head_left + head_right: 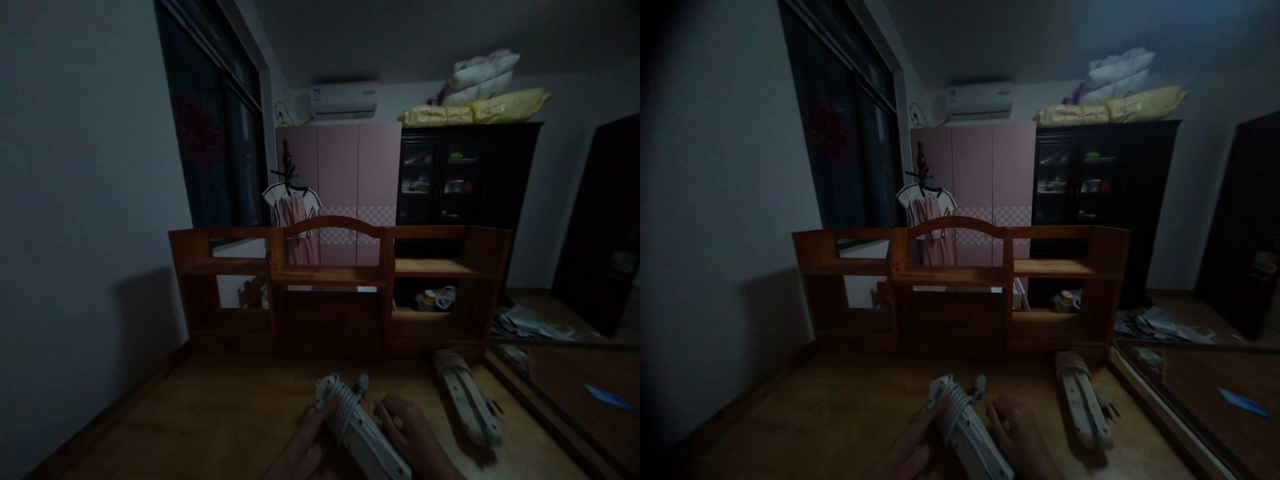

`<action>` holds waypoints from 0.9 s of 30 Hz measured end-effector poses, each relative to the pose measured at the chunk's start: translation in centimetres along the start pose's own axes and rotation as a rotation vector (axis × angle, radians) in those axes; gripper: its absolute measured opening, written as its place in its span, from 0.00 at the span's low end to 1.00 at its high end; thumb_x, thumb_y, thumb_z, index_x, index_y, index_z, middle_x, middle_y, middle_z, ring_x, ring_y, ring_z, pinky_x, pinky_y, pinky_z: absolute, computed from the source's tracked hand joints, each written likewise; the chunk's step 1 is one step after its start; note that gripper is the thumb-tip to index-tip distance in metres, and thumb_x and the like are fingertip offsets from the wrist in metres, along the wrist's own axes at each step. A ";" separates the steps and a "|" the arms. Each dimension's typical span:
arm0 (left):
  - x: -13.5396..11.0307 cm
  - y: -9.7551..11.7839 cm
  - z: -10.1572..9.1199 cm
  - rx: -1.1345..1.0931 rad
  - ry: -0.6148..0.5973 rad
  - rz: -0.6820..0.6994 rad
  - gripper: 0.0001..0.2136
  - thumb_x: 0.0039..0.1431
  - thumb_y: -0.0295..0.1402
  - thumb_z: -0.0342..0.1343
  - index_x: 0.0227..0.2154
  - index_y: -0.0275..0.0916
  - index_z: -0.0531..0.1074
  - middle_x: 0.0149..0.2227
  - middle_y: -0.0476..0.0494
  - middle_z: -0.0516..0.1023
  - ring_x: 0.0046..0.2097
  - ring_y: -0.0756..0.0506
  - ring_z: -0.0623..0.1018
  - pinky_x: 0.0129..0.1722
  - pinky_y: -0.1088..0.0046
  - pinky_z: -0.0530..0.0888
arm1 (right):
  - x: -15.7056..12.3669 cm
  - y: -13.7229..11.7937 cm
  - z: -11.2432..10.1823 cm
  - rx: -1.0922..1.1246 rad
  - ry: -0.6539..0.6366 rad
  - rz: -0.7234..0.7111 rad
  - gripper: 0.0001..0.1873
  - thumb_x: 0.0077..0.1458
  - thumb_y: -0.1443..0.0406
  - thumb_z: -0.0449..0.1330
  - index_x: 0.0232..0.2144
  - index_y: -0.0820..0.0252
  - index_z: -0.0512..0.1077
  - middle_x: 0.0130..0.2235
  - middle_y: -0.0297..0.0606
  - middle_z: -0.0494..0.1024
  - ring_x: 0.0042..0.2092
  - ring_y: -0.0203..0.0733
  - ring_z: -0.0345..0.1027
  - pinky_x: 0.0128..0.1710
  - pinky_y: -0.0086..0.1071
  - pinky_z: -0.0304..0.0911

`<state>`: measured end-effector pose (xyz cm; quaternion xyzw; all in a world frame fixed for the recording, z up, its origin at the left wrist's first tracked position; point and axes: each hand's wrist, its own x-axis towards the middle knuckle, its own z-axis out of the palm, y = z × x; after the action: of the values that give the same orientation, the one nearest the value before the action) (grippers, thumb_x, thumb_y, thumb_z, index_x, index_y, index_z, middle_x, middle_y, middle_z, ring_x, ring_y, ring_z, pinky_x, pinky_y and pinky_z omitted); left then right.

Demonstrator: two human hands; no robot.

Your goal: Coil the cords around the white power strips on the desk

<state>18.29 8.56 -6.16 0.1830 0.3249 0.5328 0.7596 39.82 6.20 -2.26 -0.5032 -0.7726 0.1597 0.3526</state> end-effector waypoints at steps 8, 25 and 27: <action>-0.4 0.3 0.6 0.001 -0.017 -0.011 0.14 0.47 0.32 0.65 0.37 0.33 0.75 0.38 0.38 0.79 0.42 0.39 0.78 0.41 0.70 0.75 | 0.0 0.0 0.0 0.011 -0.026 -0.011 0.24 0.64 0.55 0.43 0.26 0.60 0.71 0.28 0.36 0.73 0.30 0.37 0.66 0.31 0.28 0.56; -0.5 0.6 0.7 -0.049 -0.065 -0.060 0.15 0.52 0.32 0.61 0.40 0.29 0.73 0.40 0.36 0.78 0.42 0.40 0.78 0.44 0.69 0.73 | 0.0 0.6 0.4 -0.050 -0.054 -0.020 0.23 0.64 0.56 0.44 0.23 0.60 0.68 0.26 0.35 0.73 0.27 0.35 0.65 0.27 0.28 0.50; -0.2 0.5 0.3 -0.047 -0.052 -0.081 0.14 0.51 0.32 0.61 0.39 0.28 0.72 0.37 0.36 0.78 0.39 0.39 0.78 0.43 0.68 0.74 | -0.1 0.7 0.4 -0.056 -0.059 -0.014 0.23 0.64 0.56 0.44 0.23 0.60 0.68 0.25 0.35 0.73 0.27 0.35 0.64 0.27 0.28 0.49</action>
<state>18.13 8.60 -5.59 0.1656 0.2998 0.5041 0.7928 40.02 6.47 -2.98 -0.5026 -0.7902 0.1505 0.3166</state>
